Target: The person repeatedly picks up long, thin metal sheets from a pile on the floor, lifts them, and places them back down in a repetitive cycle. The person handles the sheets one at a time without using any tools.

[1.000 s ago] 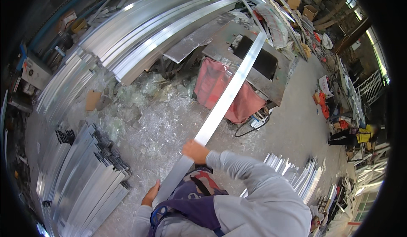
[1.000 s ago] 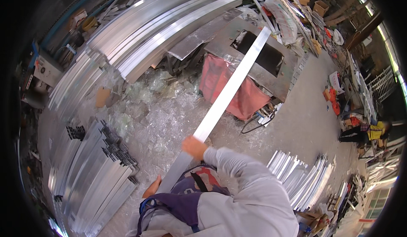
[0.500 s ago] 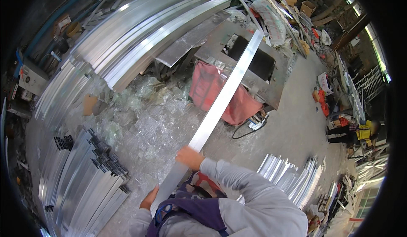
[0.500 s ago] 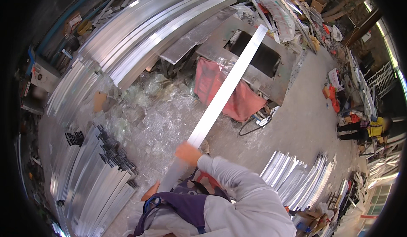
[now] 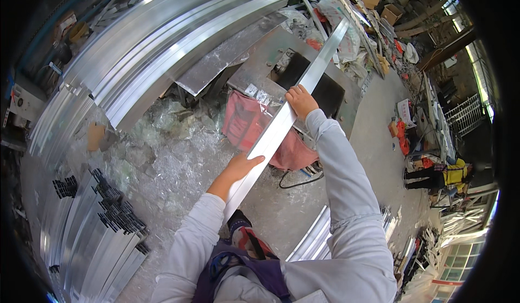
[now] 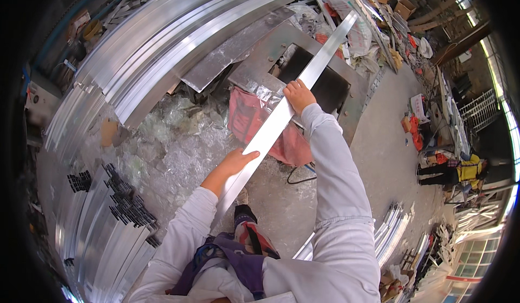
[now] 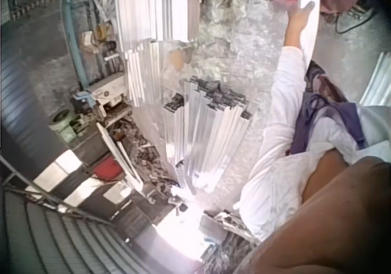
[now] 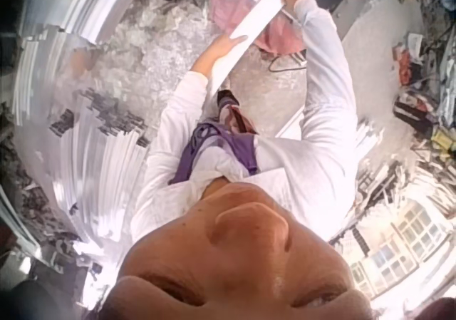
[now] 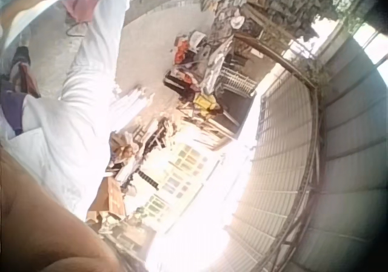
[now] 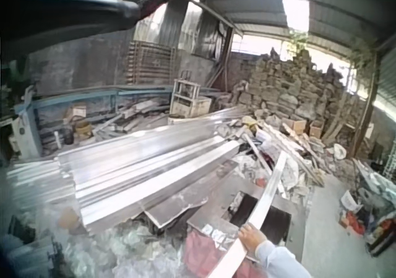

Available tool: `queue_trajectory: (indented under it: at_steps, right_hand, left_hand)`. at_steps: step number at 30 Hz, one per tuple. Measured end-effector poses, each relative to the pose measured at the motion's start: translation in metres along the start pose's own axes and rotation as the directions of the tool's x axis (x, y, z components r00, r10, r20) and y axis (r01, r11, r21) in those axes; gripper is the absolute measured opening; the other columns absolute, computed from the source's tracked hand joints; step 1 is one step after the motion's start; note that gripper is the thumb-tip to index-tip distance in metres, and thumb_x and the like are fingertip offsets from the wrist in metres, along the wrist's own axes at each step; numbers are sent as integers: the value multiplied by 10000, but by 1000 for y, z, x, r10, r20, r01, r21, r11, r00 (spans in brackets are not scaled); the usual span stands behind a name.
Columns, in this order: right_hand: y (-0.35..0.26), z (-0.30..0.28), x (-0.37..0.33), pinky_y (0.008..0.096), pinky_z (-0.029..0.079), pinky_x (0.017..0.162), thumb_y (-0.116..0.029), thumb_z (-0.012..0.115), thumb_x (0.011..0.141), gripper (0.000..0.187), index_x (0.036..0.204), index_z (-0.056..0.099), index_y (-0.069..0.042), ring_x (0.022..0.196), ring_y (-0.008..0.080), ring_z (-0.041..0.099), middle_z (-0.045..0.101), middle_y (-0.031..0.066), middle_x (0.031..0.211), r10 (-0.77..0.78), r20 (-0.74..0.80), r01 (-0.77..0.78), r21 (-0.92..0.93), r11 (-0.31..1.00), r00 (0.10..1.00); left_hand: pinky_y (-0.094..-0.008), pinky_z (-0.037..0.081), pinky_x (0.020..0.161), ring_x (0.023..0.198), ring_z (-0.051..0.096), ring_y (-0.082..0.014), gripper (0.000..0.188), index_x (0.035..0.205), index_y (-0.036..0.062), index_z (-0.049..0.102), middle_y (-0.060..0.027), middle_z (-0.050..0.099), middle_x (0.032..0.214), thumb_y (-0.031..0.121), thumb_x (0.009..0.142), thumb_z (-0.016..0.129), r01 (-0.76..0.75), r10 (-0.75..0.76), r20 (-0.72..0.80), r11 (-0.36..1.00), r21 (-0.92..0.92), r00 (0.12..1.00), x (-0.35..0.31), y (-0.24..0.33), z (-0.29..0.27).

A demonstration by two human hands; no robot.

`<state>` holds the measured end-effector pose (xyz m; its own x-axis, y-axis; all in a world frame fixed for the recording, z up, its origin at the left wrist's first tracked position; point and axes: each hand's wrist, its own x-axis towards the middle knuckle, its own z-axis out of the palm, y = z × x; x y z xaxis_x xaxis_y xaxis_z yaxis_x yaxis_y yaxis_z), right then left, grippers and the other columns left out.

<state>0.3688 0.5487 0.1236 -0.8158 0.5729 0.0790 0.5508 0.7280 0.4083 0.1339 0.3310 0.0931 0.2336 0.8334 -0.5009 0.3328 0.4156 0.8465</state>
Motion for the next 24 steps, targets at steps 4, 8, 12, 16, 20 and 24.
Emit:
queue_trajectory:
  at_steps: [4,8,12,16,20,24]
  right_hand:
    - [-68,8,5,420,343,1097,-96,559,810,167,960,619,-51,1106,295,546,612,124,1020,-26,4,25,129,991,1000]
    - [-190,-30,-36,490,274,1142,-127,577,810,256,1059,595,-70,1165,313,513,577,134,1111,-150,172,133,106,985,974]
    - [-339,-47,-72,494,324,1090,-130,602,779,250,1026,576,-102,1094,293,533,552,104,1029,-266,67,219,394,892,962]
    - [-478,-77,-117,414,385,955,-156,587,760,113,863,588,-110,954,257,544,554,85,895,-243,-89,249,579,776,966]
    - [-571,-134,-133,377,400,913,-178,564,765,143,882,565,-96,912,226,549,534,60,869,-268,-207,338,633,696,941]
    - [-577,-147,-136,360,415,906,-178,551,775,167,912,547,-82,928,225,557,536,60,876,-241,-320,399,675,621,916]
  left_hand:
    - [-399,432,1003,1198,562,-380,929,1316,-97,506,-300,558,1297,655,790,650,78,-76,-42,995,65,996,-19,-98,-2]
    - [-368,286,1132,1375,391,-354,848,1382,-45,476,-250,445,1448,669,930,402,109,-115,-39,987,-115,993,-118,-201,10]
    - [-359,259,1143,1399,363,-304,897,1423,-34,431,-224,410,1484,707,946,265,504,-535,-33,814,-288,844,-243,-308,24]
    - [-358,292,1118,1353,428,-308,955,1350,-57,513,-233,500,1407,758,911,279,642,-684,-117,720,-264,720,-375,-293,19]
    - [-363,309,1099,1331,455,-290,956,1281,-67,570,-241,533,1369,769,894,313,761,-799,-108,598,-251,592,-472,-421,32]
    - [-340,327,1080,1312,471,-256,933,1294,-18,585,-200,555,1362,781,880,340,845,-855,-49,518,-134,517,-492,-447,38]
